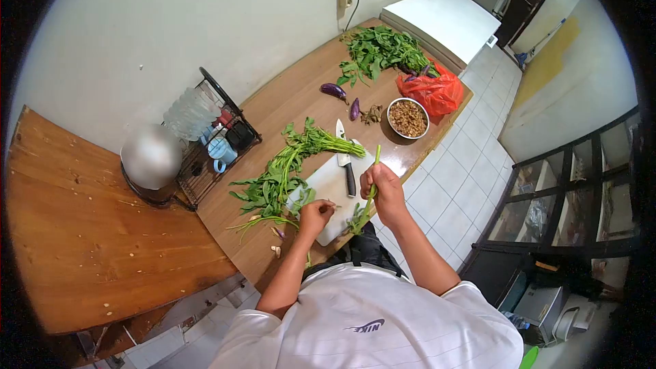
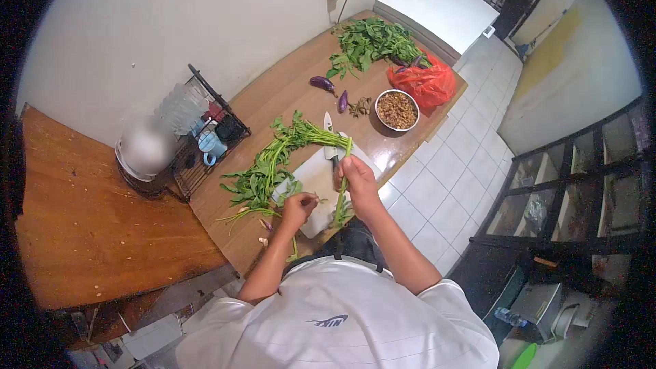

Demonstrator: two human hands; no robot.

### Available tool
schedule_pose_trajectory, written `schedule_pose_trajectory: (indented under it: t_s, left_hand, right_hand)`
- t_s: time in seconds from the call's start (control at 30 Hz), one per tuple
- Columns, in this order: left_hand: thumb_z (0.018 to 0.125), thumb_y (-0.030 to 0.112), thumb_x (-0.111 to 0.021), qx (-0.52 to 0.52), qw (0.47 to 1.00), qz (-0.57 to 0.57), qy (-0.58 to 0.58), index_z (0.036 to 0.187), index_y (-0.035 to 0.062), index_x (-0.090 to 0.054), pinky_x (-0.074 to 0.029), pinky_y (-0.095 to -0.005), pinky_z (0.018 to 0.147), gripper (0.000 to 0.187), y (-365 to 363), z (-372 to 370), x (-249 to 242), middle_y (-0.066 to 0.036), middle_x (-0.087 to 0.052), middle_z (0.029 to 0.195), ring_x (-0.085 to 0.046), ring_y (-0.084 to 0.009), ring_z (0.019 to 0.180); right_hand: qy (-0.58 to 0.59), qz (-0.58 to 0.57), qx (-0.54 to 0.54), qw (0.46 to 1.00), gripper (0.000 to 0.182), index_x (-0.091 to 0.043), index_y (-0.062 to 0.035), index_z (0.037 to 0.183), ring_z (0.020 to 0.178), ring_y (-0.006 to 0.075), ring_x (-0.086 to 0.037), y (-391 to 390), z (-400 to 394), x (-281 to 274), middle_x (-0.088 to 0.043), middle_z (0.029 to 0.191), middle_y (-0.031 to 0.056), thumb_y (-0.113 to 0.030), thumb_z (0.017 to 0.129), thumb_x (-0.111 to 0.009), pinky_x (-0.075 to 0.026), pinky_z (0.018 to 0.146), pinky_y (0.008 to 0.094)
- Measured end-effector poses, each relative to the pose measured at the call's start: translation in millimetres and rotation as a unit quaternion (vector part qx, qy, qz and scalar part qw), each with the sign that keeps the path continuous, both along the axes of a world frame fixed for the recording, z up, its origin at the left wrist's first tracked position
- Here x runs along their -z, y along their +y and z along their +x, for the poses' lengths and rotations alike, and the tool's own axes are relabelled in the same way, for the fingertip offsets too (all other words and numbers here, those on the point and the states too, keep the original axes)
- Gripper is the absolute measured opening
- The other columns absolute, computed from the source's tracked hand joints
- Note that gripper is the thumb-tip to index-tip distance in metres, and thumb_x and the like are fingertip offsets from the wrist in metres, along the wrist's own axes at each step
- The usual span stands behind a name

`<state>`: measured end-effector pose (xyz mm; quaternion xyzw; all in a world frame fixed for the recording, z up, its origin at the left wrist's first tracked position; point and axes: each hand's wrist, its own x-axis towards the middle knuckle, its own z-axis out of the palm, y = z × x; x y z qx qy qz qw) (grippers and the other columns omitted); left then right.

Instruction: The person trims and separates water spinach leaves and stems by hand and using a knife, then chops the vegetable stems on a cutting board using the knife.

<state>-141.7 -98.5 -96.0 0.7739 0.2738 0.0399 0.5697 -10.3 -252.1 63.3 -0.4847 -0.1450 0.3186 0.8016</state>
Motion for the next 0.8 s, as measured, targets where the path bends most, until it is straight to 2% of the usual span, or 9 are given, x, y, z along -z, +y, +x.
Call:
schedule_pose_trajectory:
  t_s: [0.03,0.1,0.13,0.17,0.23,0.37,0.53,0.63,0.8]
  left_hand:
    - [0.085,0.013,-0.075,0.004,1.0,-0.001,0.0,0.098,0.0002,-0.076,-0.053,-0.0289,0.063,0.018,1.9,1.0,12.1,-0.01,-0.073,0.075,-0.069,-0.0143,0.068]
    - [0.089,0.016,-0.072,-0.011,0.999,0.011,-0.039,0.106,0.0052,-0.076,-0.044,-0.0295,0.039,0.02,7.9,8.3,26.3,-0.006,-0.071,0.08,-0.056,-0.012,0.044]
    - [0.09,0.02,-0.071,0.001,1.0,0.024,0.002,0.111,0.0062,-0.075,-0.052,-0.0302,0.05,0.026,12.9,10.1,28.6,-0.008,-0.073,0.085,-0.063,-0.0141,0.055]
    - [0.09,0.02,-0.071,0.002,1.0,0.024,0.001,0.111,0.0062,-0.075,-0.052,-0.0302,0.05,0.026,17.3,12.6,31.1,-0.008,-0.073,0.085,-0.063,-0.0141,0.055]
    - [0.088,0.018,-0.074,-0.005,0.998,0.069,-0.002,0.11,0.0022,-0.074,-0.056,-0.0301,0.076,0.028,23.3,18.5,31.3,-0.014,-0.076,0.094,-0.072,-0.0171,0.083]
    - [0.092,0.019,-0.071,0.001,0.997,-0.068,-0.027,0.113,0.0019,-0.073,-0.055,-0.0303,0.082,0.027,21.7,21.7,-6.2,-0.01,-0.075,0.098,-0.07,-0.0163,0.089]
    - [0.096,0.011,-0.067,0.077,0.95,-0.255,-0.163,0.111,-0.001,-0.072,-0.053,-0.0292,0.087,0.02,-10.4,15.1,-67.9,-0.006,-0.074,0.101,-0.068,-0.0142,0.091]
    - [0.094,0.008,-0.069,0.134,0.962,-0.2,-0.133,0.113,-0.002,-0.07,-0.053,-0.0276,0.085,0.022,-10.9,10.8,-84.3,-0.006,-0.073,0.103,-0.066,-0.0113,0.09]
    - [0.094,0.007,-0.068,0.084,0.971,-0.191,-0.12,0.106,-0.0015,-0.069,-0.052,-0.024,0.079,0.015,-12.1,5.6,-101.2,-0.003,-0.071,0.096,-0.064,-0.0074,0.087]
  right_hand:
    - [-0.031,-0.04,0.017,0.999,0.037,-0.045,-0.0107,0.083,0.06,0.0124,-0.039,-1.4,1.1,2.0,-0.043,0.069,0.001,-0.04,0.105,-0.047,-0.036,0.057,0.0274]
    - [-0.014,-0.053,0.012,0.998,0.036,-0.047,-0.0108,0.084,0.06,0.0116,-0.041,-6.0,1.1,4.8,-0.044,0.069,-0.0001,-0.04,0.105,-0.047,-0.037,0.058,0.027]
    - [0.004,-0.071,0.006,0.997,0.036,-0.048,-0.011,0.085,0.06,0.0111,-0.042,-7.7,0.4,9.7,-0.046,0.07,-0.0004,-0.04,0.105,-0.047,-0.037,0.058,0.0266]
    - [0.022,-0.089,0.001,0.996,0.035,-0.049,-0.0111,0.085,0.061,0.0106,-0.043,-9.4,-0.3,14.3,-0.048,0.07,-0.0007,-0.04,0.105,-0.047,-0.038,0.058,0.0262]
    - [0.022,-0.102,0.006,0.995,0.035,-0.05,-0.0112,0.085,0.061,0.0098,-0.043,-10.6,-3.2,22.1,-0.049,0.071,-0.0007,-0.04,0.105,-0.048,-0.038,0.058,0.0259]
    - [0.014,-0.145,0.033,0.989,0.033,-0.055,-0.0108,0.086,0.061,0.0072,-0.044,-10.4,-10.0,24.5,-0.052,0.071,-0.0014,-0.037,0.105,-0.051,-0.038,0.057,0.0252]
    - [0.02,-0.169,0.019,0.985,0.031,-0.06,-0.0092,0.085,0.059,0.0055,-0.042,-4.1,-12.8,29.6,-0.05,0.068,-0.0044,-0.035,0.102,-0.057,-0.036,0.054,0.0238]
    - [0.007,-0.185,0.011,0.983,0.03,-0.062,-0.008,0.084,0.059,0.0044,-0.043,-2.8,-15.7,28.9,-0.049,0.066,-0.0057,-0.034,0.1,-0.061,-0.035,0.053,0.0226]
    - [-0.068,-0.268,-0.038,0.96,0.029,-0.065,-0.0049,0.084,0.061,0.0051,-0.048,-7.6,-22.7,28.6,-0.051,0.063,-0.0048,-0.031,0.097,-0.065,-0.039,0.054,0.0257]
